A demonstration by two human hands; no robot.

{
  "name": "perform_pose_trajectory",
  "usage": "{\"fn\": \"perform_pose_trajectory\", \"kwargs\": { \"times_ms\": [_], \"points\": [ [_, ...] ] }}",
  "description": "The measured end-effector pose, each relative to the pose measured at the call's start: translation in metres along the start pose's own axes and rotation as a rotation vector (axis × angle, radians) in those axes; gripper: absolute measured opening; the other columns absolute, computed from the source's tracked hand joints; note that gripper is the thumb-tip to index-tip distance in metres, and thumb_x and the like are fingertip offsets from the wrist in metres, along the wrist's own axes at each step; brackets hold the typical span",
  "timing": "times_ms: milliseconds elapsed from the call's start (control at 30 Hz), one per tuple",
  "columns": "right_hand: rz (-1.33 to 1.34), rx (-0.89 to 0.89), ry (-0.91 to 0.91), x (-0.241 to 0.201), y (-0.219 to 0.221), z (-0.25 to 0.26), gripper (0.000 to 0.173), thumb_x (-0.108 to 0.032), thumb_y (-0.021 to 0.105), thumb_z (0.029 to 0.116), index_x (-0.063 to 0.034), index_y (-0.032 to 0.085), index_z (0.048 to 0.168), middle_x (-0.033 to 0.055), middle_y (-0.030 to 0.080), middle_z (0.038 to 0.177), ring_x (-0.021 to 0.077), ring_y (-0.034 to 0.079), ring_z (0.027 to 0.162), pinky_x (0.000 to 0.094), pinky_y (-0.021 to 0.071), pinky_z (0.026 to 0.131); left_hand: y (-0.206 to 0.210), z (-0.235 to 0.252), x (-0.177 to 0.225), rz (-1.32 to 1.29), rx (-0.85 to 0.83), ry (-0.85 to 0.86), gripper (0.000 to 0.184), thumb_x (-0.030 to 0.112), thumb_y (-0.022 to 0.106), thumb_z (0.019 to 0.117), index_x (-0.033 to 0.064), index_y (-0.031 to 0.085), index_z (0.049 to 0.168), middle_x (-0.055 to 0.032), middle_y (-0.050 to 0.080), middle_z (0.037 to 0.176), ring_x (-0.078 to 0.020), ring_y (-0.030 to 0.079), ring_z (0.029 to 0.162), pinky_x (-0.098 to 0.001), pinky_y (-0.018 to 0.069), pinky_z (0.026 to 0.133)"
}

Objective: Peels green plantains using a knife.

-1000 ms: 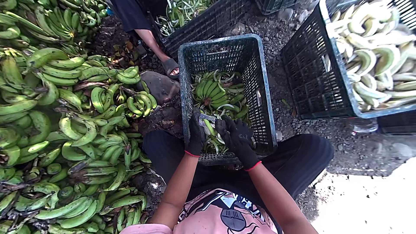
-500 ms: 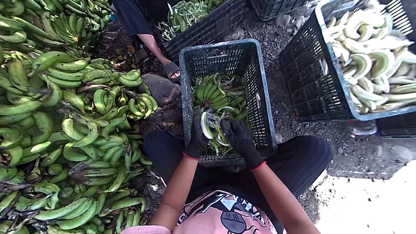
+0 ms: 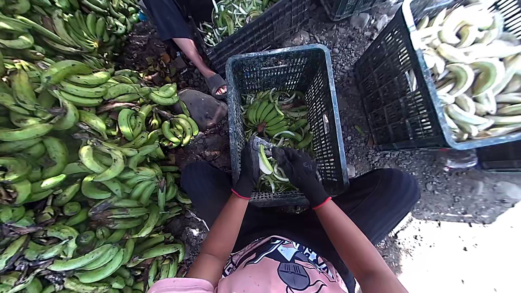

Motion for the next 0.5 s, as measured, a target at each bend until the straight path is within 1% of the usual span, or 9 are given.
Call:
{"fn": "perform_pose_trajectory", "kwargs": {
  "times_ms": [33, 100, 133, 233, 300, 333, 400, 433, 500],
  "points": [
    [0.093, 0.005, -0.002, 0.003, 0.002, 0.005, 0.064, -0.066, 0.034, 0.1025, -0.0165, 0.070, 0.121, 0.0166, 0.069, 0.097, 0.0384, 0.066, 0.091, 0.0638, 0.0486, 0.074, 0.003, -0.003, 0.005, 0.124, 0.037, 0.042, 0.046, 0.035, 0.027, 0.1118, 0.0065, 0.059, 0.128, -0.0086, 0.065, 0.107, -0.0135, 0.064, 0.092, -0.0338, 0.0558, 0.081],
    [0.214, -0.042, 0.008, 0.010, 0.002, 0.010, 0.070, -0.066, 0.029, 0.1039, -0.0108, 0.068, 0.121, 0.0168, 0.069, 0.093, 0.0361, 0.067, 0.086, 0.0624, 0.0496, 0.073, 0.006, -0.007, 0.016, 0.291, 0.049, 0.062, 0.052, 0.036, 0.027, 0.1121, -0.0025, 0.062, 0.119, -0.0177, 0.063, 0.102, -0.0227, 0.061, 0.093, -0.0422, 0.0517, 0.086],
    [0.229, -0.067, 0.012, 0.013, -0.001, 0.011, 0.072, -0.067, 0.026, 0.1038, -0.0099, 0.066, 0.122, 0.0174, 0.069, 0.095, 0.0364, 0.067, 0.087, 0.0627, 0.0495, 0.073, 0.005, -0.006, 0.019, 0.340, 0.039, 0.071, 0.054, 0.035, 0.026, 0.1123, -0.0032, 0.062, 0.121, -0.0194, 0.063, 0.105, -0.0244, 0.061, 0.095, -0.0437, 0.0509, 0.088],
    [0.117, -0.087, 0.080, 0.023, -0.031, 0.018, 0.082, -0.075, 0.021, 0.0996, -0.0122, 0.066, 0.124, 0.0184, 0.071, 0.103, 0.0390, 0.068, 0.097, 0.0670, 0.0484, 0.078, -0.013, 0.002, 0.017, 0.455, 0.043, 0.094, 0.052, 0.036, 0.024, 0.1124, 0.0061, 0.060, 0.136, -0.0154, 0.068, 0.118, -0.0213, 0.067, 0.101, -0.0426, 0.0544, 0.091],
    [-0.018, -0.068, 0.116, 0.029, -0.062, 0.028, 0.084, -0.078, 0.024, 0.0978, -0.0096, 0.069, 0.117, 0.0191, 0.070, 0.098, 0.0400, 0.067, 0.096, 0.0667, 0.0470, 0.079, -0.024, 0.007, 0.017, 0.612, -0.018, 0.094, 0.051, 0.035, 0.032, 0.1120, 0.0030, 0.054, 0.145, -0.0196, 0.060, 0.138, -0.0272, 0.058, 0.128, -0.0473, 0.0415, 0.112],
    [-0.112, -0.058, 0.111, 0.033, -0.078, 0.031, 0.083, -0.078, 0.026, 0.0977, -0.0084, 0.070, 0.111, 0.0189, 0.070, 0.094, 0.0397, 0.068, 0.093, 0.0656, 0.0486, 0.077, -0.027, 0.010, 0.016, 0.716, -0.059, 0.103, 0.052, 0.036, 0.036, 0.1116, 0.0004, 0.052, 0.146, -0.0235, 0.060, 0.138, -0.0335, 0.057, 0.130, -0.0529, 0.0402, 0.112],
    [-0.258, -0.097, 0.059, 0.042, -0.097, 0.032, 0.074, -0.072, 0.035, 0.0999, -0.0053, 0.067, 0.096, 0.0186, 0.067, 0.086, 0.0390, 0.067, 0.087, 0.0629, 0.0489, 0.075, -0.027, 0.013, 0.013, 0.872, -0.118, 0.083, 0.052, 0.036, 0.039, 0.1108, -0.0036, 0.053, 0.142, -0.0295, 0.064, 0.125, -0.0430, 0.062, 0.118, -0.0611, 0.0444, 0.103],
    [-0.306, -0.171, 0.051, 0.046, -0.100, 0.030, 0.071, -0.069, 0.041, 0.1001, -0.0034, 0.067, 0.094, 0.0200, 0.067, 0.088, 0.0400, 0.067, 0.089, 0.0640, 0.0486, 0.078, -0.024, 0.015, 0.013, 0.929, -0.149, 0.039, 0.053, 0.037, 0.039, 0.1108, -0.0036, 0.052, 0.142, -0.0301, 0.064, 0.122, -0.0444, 0.062, 0.116, -0.0622, 0.0444, 0.102],
    [-0.386, -0.343, 0.087, 0.051, -0.095, 0.018, 0.068, -0.067, 0.051, 0.0981, -0.0015, 0.069, 0.095, 0.0226, 0.068, 0.097, 0.0421, 0.065, 0.102, 0.0668, 0.0452, 0.090, -0.015, 0.023, 0.011, 1.088, -0.233, -0.074, 0.056, 0.041, 0.038, 0.1105, -0.0003, 0.049, 0.147, -0.0294, 0.062, 0.128, -0.0453, 0.059, 0.121, -0.0639, 0.0417, 0.104]
  ]
}}
Point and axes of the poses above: each hand's wrist, its own z-axis towards the middle knuckle, its own y-axis out of the palm, x = y × z, the point moved 6 cm from there along z, towards the middle knuckle
